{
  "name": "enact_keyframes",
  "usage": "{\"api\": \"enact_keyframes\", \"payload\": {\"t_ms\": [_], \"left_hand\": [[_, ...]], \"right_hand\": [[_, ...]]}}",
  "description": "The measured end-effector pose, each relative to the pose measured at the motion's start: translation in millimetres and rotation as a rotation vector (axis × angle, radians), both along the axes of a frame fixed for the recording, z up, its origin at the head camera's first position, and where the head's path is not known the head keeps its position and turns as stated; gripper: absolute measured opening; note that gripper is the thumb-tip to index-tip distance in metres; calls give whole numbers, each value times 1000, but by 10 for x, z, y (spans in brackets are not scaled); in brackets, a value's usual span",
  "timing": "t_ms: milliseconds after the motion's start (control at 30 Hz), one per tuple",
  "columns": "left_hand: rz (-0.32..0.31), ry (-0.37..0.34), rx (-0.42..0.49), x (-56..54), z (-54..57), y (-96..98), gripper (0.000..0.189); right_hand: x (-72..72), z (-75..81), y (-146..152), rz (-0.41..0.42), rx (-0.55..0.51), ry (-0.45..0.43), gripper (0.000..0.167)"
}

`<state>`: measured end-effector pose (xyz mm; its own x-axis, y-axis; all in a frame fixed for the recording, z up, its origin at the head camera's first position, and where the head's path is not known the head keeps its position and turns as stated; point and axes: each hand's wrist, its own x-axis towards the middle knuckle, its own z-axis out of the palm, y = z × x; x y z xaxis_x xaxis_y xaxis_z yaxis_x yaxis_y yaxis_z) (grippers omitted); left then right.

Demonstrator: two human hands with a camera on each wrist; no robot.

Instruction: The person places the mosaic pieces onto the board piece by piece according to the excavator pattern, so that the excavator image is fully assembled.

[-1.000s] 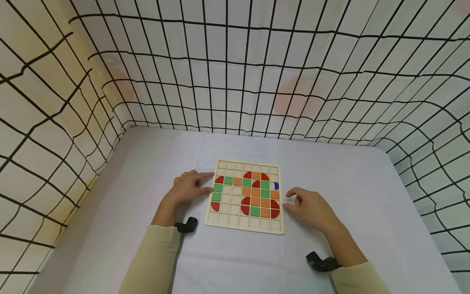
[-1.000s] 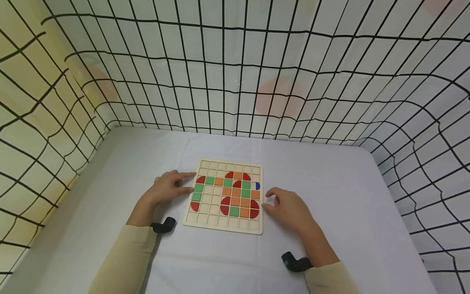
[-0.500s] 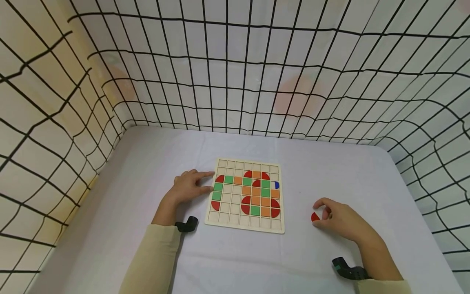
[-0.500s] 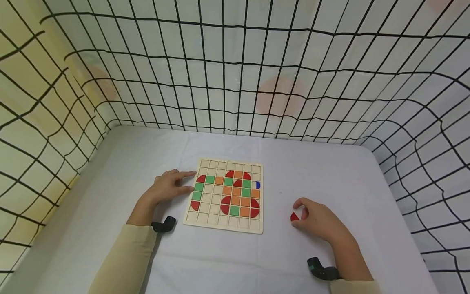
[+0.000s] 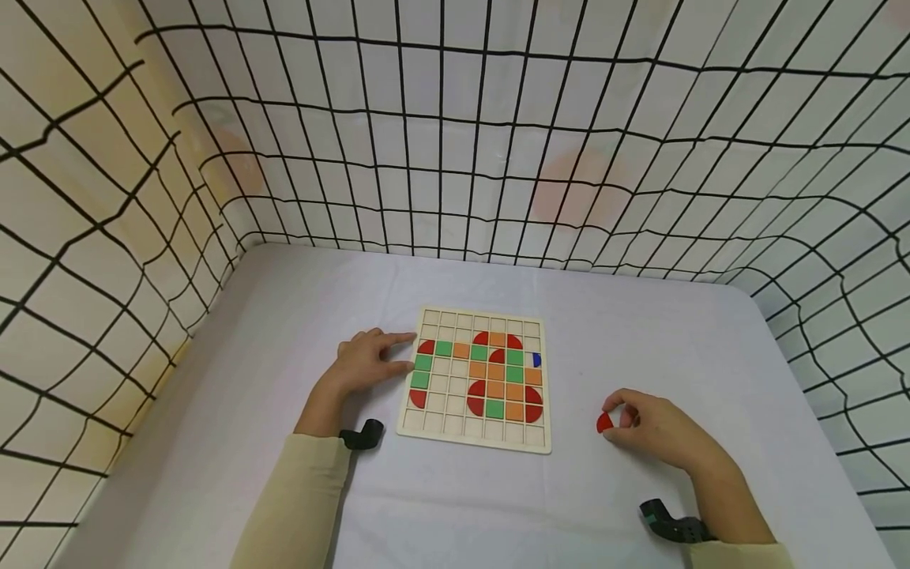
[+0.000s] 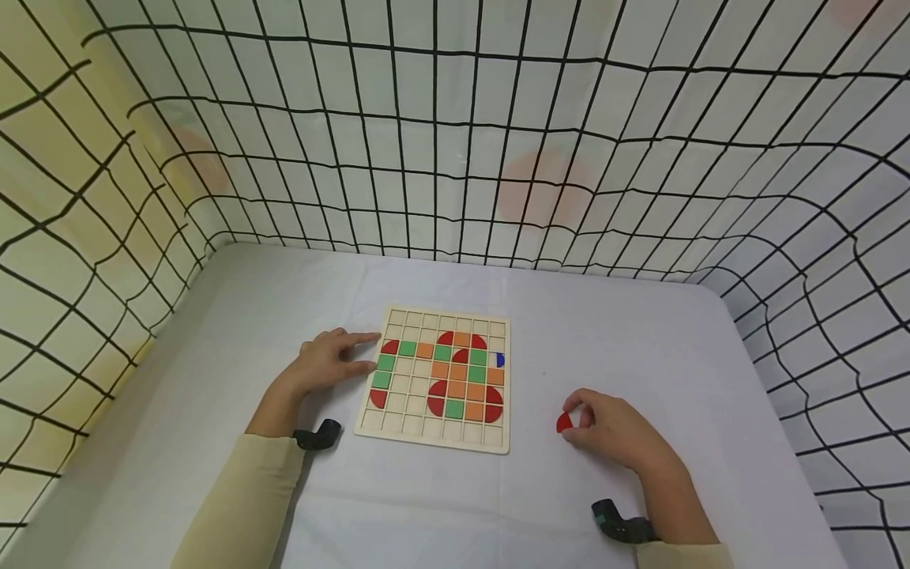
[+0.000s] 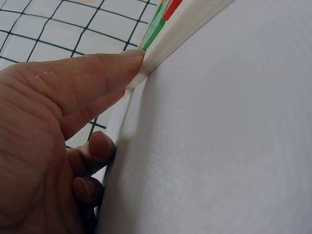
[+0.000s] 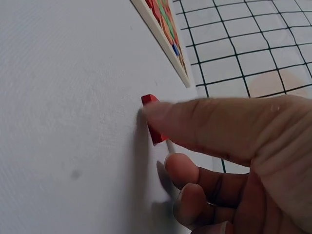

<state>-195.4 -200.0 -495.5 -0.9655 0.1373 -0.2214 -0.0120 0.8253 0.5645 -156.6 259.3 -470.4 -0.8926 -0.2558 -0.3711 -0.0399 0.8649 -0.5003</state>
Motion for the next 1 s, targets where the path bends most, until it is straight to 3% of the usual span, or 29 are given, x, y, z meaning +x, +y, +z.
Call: {"api": "enact_keyframes", "payload": {"t_ms": [167, 367, 533, 733, 1000], "left_hand": [[-7, 6, -5, -2, 1, 1, 59], [-7, 3, -8, -7, 17, 8, 59], [-10, -2, -9, -7, 21, -3, 59], [-2, -9, -16, 0, 27, -5, 59], [-5, -8, -17, -3, 8, -13, 59]], "right_hand": [[-1, -23, -32, -32, 35, 14, 39], [-8, -35, -82, -23, 27, 29, 27], [-30, -45, -146, 44, 1, 49, 22], [-56, -53, -235, 136, -19, 74, 30], [-52, -112, -303, 61, 4, 80, 34]]}}
